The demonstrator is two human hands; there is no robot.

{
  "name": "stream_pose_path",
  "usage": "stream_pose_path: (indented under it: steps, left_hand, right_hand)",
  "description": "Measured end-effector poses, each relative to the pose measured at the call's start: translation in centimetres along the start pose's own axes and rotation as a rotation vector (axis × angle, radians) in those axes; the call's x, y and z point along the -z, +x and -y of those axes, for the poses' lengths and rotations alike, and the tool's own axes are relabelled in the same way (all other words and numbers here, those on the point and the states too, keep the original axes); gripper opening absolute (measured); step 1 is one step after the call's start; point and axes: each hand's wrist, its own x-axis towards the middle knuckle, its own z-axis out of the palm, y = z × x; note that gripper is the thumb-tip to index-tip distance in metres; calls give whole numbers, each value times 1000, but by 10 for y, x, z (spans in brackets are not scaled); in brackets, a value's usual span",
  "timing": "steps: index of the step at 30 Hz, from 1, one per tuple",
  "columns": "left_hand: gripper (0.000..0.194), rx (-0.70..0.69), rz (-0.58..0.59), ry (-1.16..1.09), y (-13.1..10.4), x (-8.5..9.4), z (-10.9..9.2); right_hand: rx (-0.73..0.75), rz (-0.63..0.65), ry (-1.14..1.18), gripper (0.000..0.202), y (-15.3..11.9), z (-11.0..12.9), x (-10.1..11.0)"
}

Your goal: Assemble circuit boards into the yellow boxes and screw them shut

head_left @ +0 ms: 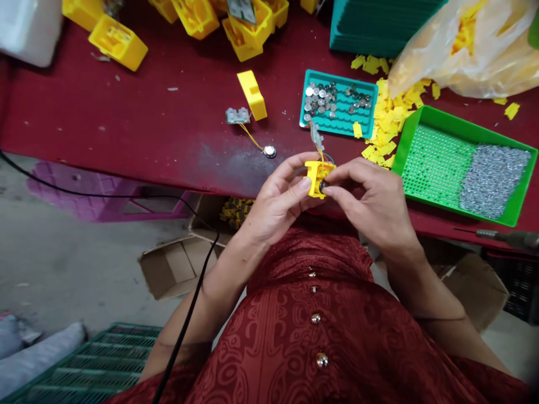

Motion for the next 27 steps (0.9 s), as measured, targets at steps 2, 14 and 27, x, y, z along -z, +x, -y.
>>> stream_pose_path:
  steps: [2, 14, 27]
  left_hand:
    - [41, -25, 14, -29, -1, -1, 0]
    - [57, 0, -13, -220, 10, -1, 9]
    - [55, 39, 13, -208, 2, -8, 3]
  right_hand:
    - [-39, 12, 45, 8, 2, 1, 1]
    - [120, 49, 103, 18, -3, -4, 10]
    - [62, -299, 174, 14, -5, -33, 7]
